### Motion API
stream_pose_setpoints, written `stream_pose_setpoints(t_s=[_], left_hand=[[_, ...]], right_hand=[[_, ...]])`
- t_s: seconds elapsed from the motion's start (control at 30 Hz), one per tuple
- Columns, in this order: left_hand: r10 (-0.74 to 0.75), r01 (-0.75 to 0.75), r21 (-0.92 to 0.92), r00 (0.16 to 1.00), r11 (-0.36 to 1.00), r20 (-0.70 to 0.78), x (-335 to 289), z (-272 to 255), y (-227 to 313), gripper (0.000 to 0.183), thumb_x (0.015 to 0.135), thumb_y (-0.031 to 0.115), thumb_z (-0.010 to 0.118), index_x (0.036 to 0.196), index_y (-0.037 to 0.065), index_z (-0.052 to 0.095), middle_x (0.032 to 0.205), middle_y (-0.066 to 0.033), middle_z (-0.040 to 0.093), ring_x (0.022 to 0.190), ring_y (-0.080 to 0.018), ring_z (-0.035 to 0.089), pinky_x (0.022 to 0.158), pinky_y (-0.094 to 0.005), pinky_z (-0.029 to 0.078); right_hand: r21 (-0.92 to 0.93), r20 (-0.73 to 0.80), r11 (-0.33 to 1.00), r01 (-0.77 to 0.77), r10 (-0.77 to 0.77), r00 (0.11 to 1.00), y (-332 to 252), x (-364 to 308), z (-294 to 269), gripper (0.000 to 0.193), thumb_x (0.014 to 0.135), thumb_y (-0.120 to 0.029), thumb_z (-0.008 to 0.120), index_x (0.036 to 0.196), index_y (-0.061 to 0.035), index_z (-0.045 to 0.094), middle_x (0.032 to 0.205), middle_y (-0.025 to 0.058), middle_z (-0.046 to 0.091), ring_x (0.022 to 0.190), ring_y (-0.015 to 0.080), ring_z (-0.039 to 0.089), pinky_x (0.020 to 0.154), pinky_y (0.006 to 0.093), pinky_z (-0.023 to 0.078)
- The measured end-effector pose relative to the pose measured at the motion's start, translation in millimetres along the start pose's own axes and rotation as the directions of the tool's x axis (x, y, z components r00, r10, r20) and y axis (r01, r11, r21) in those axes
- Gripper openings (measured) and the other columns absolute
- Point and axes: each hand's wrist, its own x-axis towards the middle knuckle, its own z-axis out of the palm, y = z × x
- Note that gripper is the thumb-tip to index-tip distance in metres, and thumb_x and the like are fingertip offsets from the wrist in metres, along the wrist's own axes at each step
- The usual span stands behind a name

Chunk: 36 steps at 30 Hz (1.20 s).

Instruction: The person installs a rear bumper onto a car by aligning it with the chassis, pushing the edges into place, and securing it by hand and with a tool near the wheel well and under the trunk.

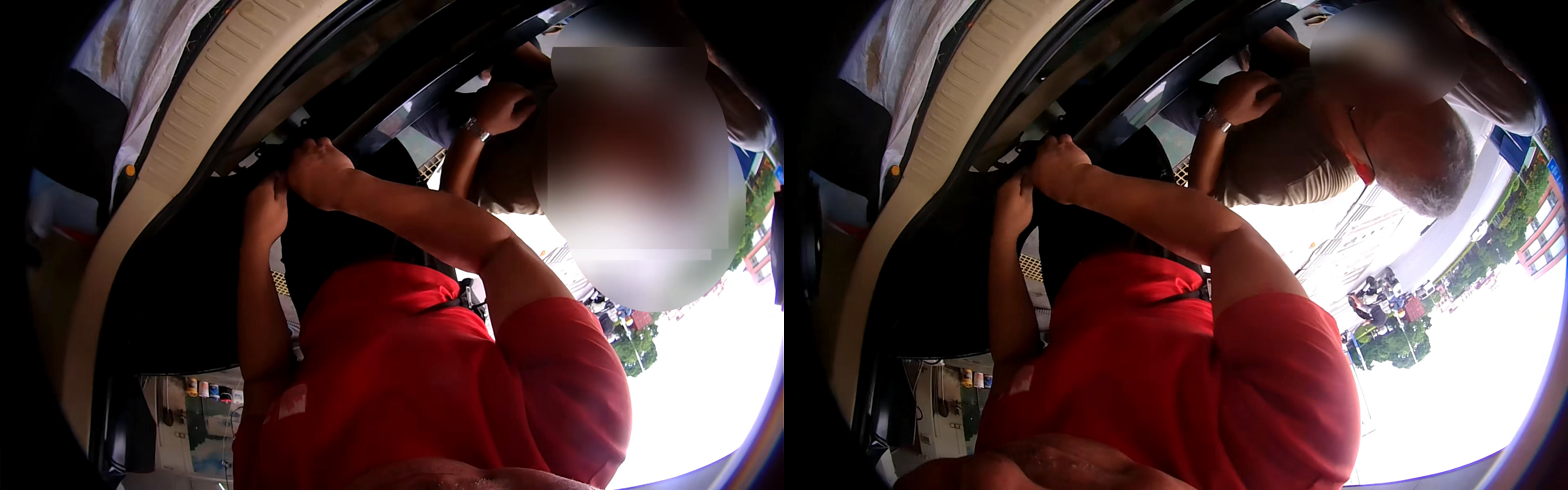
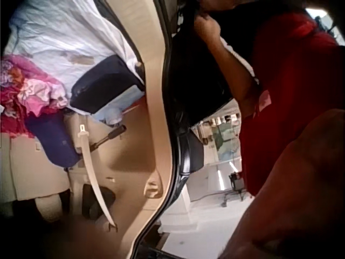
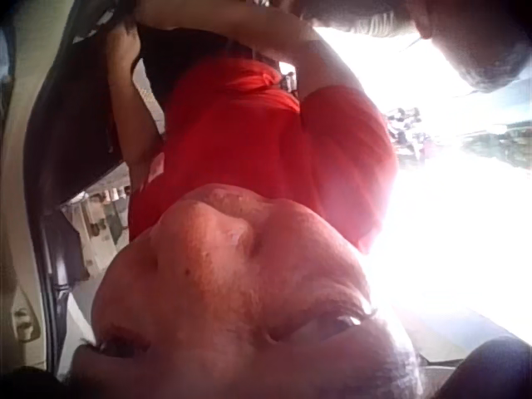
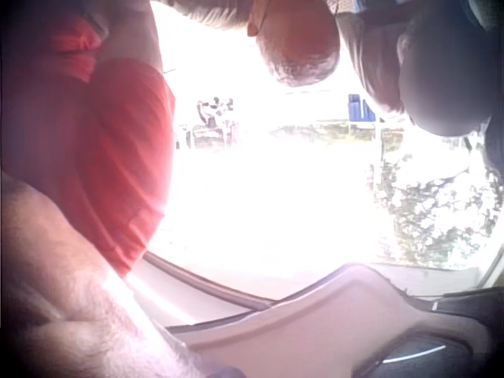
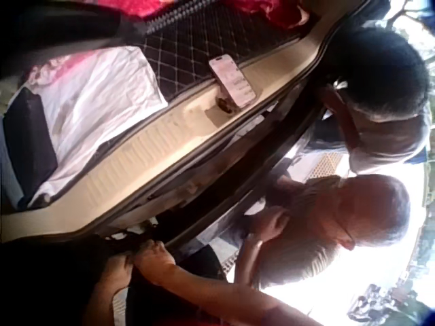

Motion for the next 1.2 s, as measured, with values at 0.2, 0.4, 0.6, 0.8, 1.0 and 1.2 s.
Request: stream_pose_setpoints(t_s=[0.2, 0.4, 0.6, 0.8, 1.0, 1.2], left_hand=[[0.109, -0.118, -0.144, 0.991, 0.982, -0.072, 3, 30, -18, 0.026, 0.089, 0.015, 0.048, 0.108, -0.002, 0.052, 0.101, -0.0218, 0.058, 0.089, -0.0358, 0.057, 0.076, -0.0387, 0.045], [0.031, -0.037, -0.102, 0.998, 0.994, -0.059, 6, 27, -23, 0.025, 0.087, 0.009, 0.050, 0.110, -0.001, 0.053, 0.111, -0.0172, 0.056, 0.098, -0.0332, 0.056, 0.082, -0.0375, 0.046], [0.053, -0.063, -0.080, 0.991, 0.995, -0.125, 5, 25, -28, 0.022, 0.088, 0.010, 0.050, 0.107, 0.001, 0.054, 0.108, -0.0160, 0.057, 0.095, -0.0318, 0.058, 0.079, -0.0377, 0.046], [0.080, -0.099, -0.091, 0.979, 0.991, -0.186, 1, 25, -33, 0.014, 0.087, 0.011, 0.051, 0.096, 0.002, 0.056, 0.096, -0.0146, 0.059, 0.085, -0.0323, 0.058, 0.072, -0.0383, 0.046], [0.131, -0.157, -0.077, 0.953, 0.985, -0.274, 7, 31, -40, 0.012, 0.085, 0.011, 0.053, 0.092, 0.001, 0.056, 0.093, -0.0135, 0.059, 0.083, -0.0321, 0.057, 0.071, -0.0386, 0.046], [0.139, -0.173, -0.087, 0.941, 0.981, -0.308, 7, 32, -44, 0.011, 0.084, 0.010, 0.054, 0.090, 0.002, 0.056, 0.091, -0.0135, 0.059, 0.083, -0.0320, 0.057, 0.074, -0.0382, 0.046]], right_hand=[[0.052, -0.025, 0.999, -0.013, 0.014, 1.000, 12, 7, 14, 0.016, 0.078, -0.016, 0.055, 0.086, -0.0089, 0.066, 0.094, 0.0118, 0.060, 0.096, 0.0253, 0.054, 0.081, 0.0339, 0.044], [0.011, -0.058, 0.999, -0.044, 0.044, 0.997, 6, 23, 26, 0.017, 0.077, -0.018, 0.055, 0.080, -0.0056, 0.065, 0.084, 0.0102, 0.061, 0.088, 0.0258, 0.056, 0.079, 0.0344, 0.044], [0.014, -0.044, 1.000, 0.004, -0.003, 0.999, 4, 24, 22, 0.018, 0.077, -0.019, 0.054, 0.082, -0.0048, 0.064, 0.088, 0.0102, 0.060, 0.089, 0.0248, 0.054, 0.078, 0.0349, 0.043], [0.212, -0.022, 0.977, -0.008, 0.013, 1.000, 5, 21, 28, 0.022, 0.077, -0.017, 0.056, 0.094, -0.0038, 0.061, 0.096, 0.0110, 0.059, 0.094, 0.0278, 0.053, 0.084, 0.0379, 0.042], [0.040, 0.024, 0.995, 0.096, -0.097, 0.995, 64, 31, -13, 0.022, 0.087, -0.021, 0.051, 0.098, -0.0047, 0.060, 0.094, 0.0146, 0.060, 0.094, 0.0325, 0.055, 0.084, 0.0408, 0.044], [-0.101, 0.377, 0.987, -0.125, 0.155, 0.913, 146, 80, -12, 0.030, 0.090, -0.021, 0.042, 0.109, -0.0054, 0.058, 0.103, 0.0192, 0.061, 0.097, 0.0347, 0.057, 0.083, 0.0425, 0.046]])
